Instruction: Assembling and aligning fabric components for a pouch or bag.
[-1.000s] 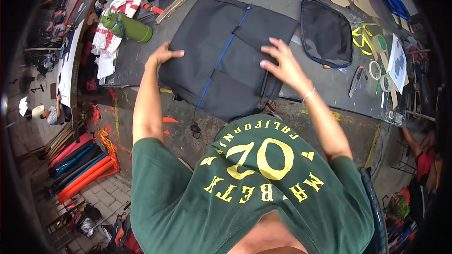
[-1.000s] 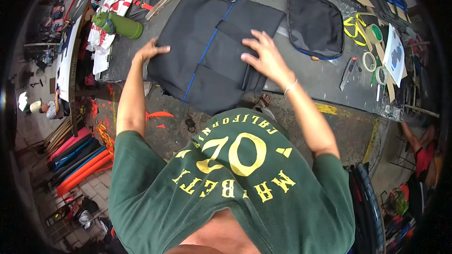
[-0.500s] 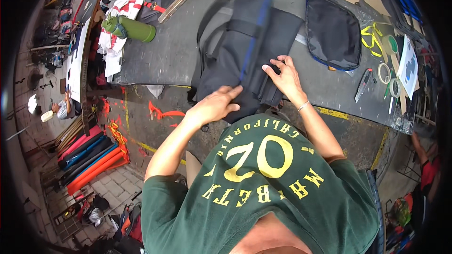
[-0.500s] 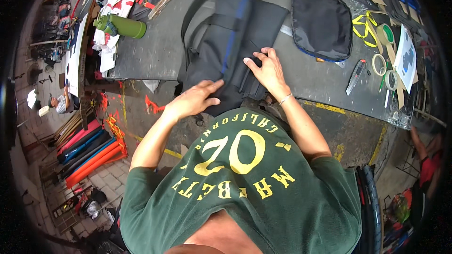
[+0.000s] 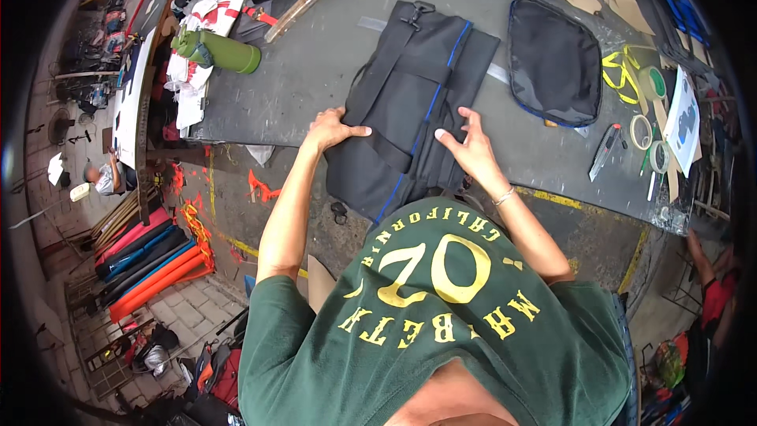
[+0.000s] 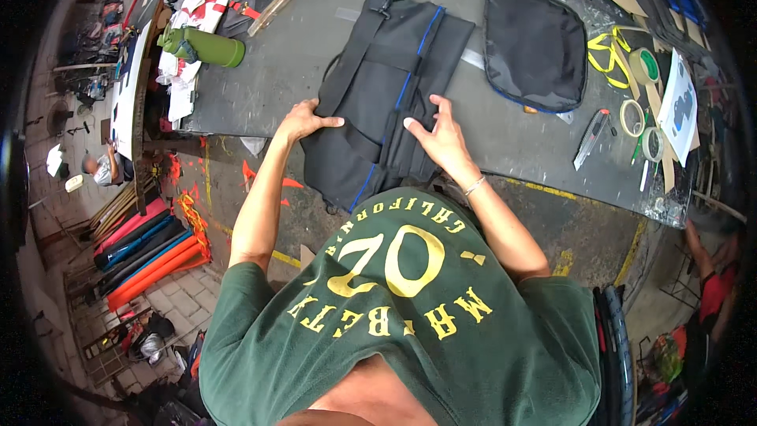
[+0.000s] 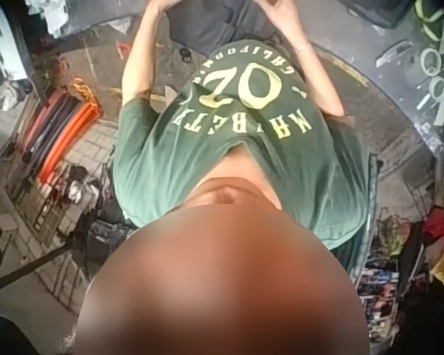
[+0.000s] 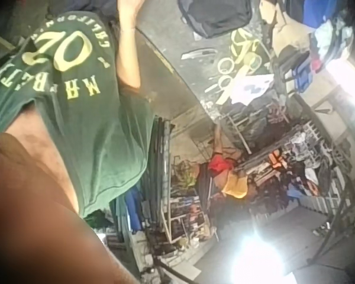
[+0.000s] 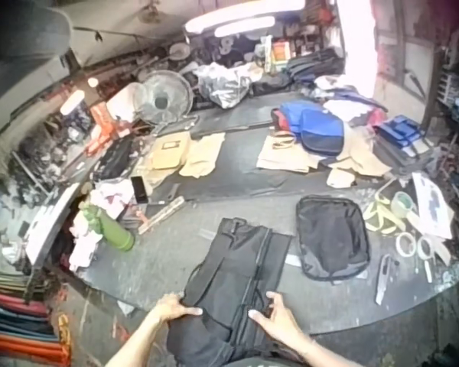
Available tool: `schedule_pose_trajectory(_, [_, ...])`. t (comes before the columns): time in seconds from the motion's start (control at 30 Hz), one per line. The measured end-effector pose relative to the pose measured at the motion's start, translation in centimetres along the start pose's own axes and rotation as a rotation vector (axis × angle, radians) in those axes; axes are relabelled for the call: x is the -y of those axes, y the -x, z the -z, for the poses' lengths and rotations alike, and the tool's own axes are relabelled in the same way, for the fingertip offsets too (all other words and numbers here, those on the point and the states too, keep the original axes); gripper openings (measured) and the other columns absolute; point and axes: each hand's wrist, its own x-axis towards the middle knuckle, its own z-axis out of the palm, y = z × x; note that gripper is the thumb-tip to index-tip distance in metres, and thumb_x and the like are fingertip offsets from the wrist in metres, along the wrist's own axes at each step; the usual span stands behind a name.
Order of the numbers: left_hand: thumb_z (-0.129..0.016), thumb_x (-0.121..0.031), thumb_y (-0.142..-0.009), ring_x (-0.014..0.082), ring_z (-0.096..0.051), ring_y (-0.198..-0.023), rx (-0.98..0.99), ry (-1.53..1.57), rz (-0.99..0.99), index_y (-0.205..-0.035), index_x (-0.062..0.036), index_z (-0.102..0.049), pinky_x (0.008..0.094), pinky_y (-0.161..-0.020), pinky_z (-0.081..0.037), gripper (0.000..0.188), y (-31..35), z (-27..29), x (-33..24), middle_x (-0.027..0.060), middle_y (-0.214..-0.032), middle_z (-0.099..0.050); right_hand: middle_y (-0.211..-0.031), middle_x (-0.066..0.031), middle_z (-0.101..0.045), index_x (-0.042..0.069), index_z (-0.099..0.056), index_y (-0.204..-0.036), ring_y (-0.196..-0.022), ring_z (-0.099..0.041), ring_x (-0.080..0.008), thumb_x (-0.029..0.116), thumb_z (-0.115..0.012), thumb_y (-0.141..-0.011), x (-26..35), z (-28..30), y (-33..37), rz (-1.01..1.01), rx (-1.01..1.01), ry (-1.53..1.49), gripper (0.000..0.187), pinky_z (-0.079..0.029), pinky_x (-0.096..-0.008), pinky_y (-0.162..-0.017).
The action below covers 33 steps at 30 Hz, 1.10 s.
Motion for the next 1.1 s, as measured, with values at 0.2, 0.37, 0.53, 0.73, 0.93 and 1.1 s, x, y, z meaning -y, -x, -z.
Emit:
schedule_pose_trajectory(0.2, [-0.078, -0.016, -0.076, 0.0218, -0.061, -0.119, 0.113, 0.616, -0.376, -0.135, 0.0045, -0.055, 0.0335, -0.106, -0.043, 0.066, 4.1, 6.2, -3.4, 0.0119, -0.128, -0.068, -0.109, -0.0047, -0.06, 0.005, -0.057, -0.127, -0.099, -0.052, -0.0147, 0.015, -0.075, -0.088, 2.0, 0.5, -1.8, 0.266, -0.089, -0.195, 0.044, -0.045, -0.0294, -0.093])
schedule_pose_trajectory(0.37, [-0.074, -0.013, -0.077, 0.0221, -0.06, -0.119, -0.267, 0.717, -0.556, -0.141, 0.01, -0.047, 0.0323, -0.103, -0.046, 0.073, 3.5, 16.8, -4.2, 0.0187, -0.131, -0.063, -0.124, -0.013, -0.062, 0.004, -0.053, -0.133, -0.095, -0.063, -0.0144, 0.017, -0.07, -0.094, 5.1, 1.5, -7.2, 0.235, -0.082, -0.27, 0.044, -0.052, -0.0315, -0.09])
schedule_pose_trajectory(0.53, [-0.076, -0.014, -0.074, 0.0224, -0.068, -0.097, -0.494, 0.707, -0.598, -0.129, 0.0023, -0.059, 0.0332, -0.089, -0.054, 0.06, -2.5, 26.7, -3.7, 0.0135, -0.111, -0.072, -0.123, -0.0118, -0.061, 0.003, -0.06, -0.123, -0.093, -0.064, -0.0146, 0.024, -0.072, -0.093, 6.7, 0.2, -8.0, 0.162, 0.06, -0.076, 0.038, -0.052, -0.0299, -0.077])
schedule_pose_trajectory(0.73, [-0.072, -0.014, -0.081, 0.0258, -0.07, -0.091, -0.512, 0.467, -0.387, -0.127, -0.002, -0.059, 0.04, -0.079, -0.057, 0.049, -9.4, 39.6, -5.6, 0.0111, -0.107, -0.072, -0.141, -0.0213, -0.051, 0.004, -0.055, -0.133, -0.13, -0.05, -0.0374, 0.024, -0.075, -0.086, 5.3, -2.6, -4.8, 0.263, -0.346, 0.653, 0.055, -0.041, -0.0457, -0.108])
schedule_pose_trajectory(0.93, [-0.074, -0.011, -0.069, 0.0339, -0.065, -0.113, -1.061, 0.388, -0.651, -0.124, 0.0, -0.062, 0.038, -0.097, -0.05, 0.058, -23.0, 48.2, -7.6, 0.0236, -0.115, -0.069, -0.158, -0.0242, -0.034, 0.0, -0.048, -0.142, -0.148, -0.029, -0.0402, 0.024, -0.077, -0.084, 2.9, -3.4, -3.2, -0.045, -0.267, 0.715, 0.069, -0.028, -0.0492, -0.12])
schedule_pose_trajectory(1.1, [-0.061, -0.01, -0.076, 0.0461, -0.065, -0.104, -1.385, 0.195, -0.544, -0.125, -0.0032, -0.061, 0.0482, -0.093, -0.051, 0.05, -36.2, 53.9, -8.0, 0.029, -0.106, -0.068, -0.157, -0.0237, -0.036, 0.0, -0.052, -0.139, -0.149, -0.028, -0.0388, 0.022, -0.082, -0.079, 3.6, -3.0, -3.3, -0.153, -0.286, 0.6, 0.07, -0.026, -0.0488, -0.121])
